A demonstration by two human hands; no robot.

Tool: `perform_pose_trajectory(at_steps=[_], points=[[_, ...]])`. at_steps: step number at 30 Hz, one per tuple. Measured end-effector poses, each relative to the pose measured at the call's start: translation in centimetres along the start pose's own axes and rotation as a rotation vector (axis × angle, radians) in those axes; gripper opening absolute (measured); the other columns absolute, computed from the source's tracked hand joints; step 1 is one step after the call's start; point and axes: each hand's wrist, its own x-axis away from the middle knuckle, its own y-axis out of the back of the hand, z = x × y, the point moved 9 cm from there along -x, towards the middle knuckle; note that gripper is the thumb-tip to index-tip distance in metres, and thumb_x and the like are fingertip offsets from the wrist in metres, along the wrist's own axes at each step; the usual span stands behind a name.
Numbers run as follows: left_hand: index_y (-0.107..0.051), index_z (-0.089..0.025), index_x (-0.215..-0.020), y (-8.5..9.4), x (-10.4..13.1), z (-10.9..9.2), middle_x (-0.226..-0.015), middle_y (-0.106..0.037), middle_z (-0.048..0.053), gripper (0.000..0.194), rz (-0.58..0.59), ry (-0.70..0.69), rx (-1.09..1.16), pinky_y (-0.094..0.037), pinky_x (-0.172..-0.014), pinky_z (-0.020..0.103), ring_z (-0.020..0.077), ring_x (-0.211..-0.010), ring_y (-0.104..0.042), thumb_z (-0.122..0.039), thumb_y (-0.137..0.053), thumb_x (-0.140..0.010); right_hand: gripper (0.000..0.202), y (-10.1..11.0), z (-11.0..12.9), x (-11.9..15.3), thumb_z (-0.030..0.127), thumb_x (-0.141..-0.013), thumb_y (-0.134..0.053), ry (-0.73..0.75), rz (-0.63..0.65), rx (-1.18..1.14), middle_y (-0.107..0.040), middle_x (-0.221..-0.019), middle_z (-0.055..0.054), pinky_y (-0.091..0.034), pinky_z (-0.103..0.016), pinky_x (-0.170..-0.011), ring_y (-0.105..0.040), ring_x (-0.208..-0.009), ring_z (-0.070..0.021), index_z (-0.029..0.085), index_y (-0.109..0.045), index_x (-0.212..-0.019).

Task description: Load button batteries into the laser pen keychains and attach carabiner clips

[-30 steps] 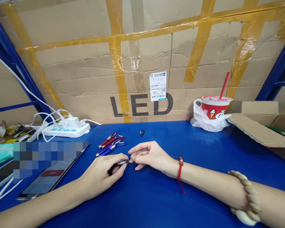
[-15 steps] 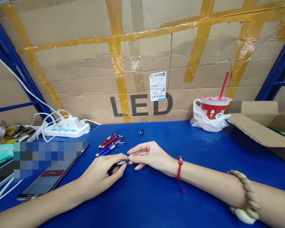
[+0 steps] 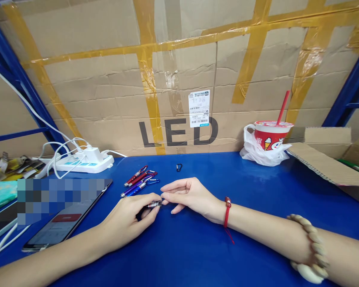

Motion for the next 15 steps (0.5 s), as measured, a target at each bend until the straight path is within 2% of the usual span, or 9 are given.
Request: perform_pose_trajectory(at_steps=[7,15], points=[[-0.057,-0.020,-0.081,-0.02,-0.07,-0.03,-0.057,-0.049,-0.004,0.018,0.002,-0.003,0.001,-0.036,-0.053,0.020,0.0117,-0.053,-0.049,-0.020,-0.039,-0.084,0.033,0.01,0.03,0.04,0.030,-0.062,-0.074,0.006,-0.003,0.008,-0.069,-0.076,-0.005,-0.053,-0.019,-0.053,-0.065,-0.075,-0.0157,0.013,-0.068,-0.090],[-0.058,-0.021,-0.087,-0.01,-0.11,-0.13,-0.058,-0.048,-0.004,0.018,0.014,0.000,0.006,-0.034,-0.052,0.020,0.0117,-0.052,-0.047,-0.020,-0.040,-0.084,0.026,-0.10,0.03,0.04,0.021,-0.059,-0.073,-0.001,-0.001,0.008,-0.066,-0.065,-0.001,-0.053,-0.020,-0.053,-0.062,-0.065,-0.0120,0.013,-0.067,-0.084]])
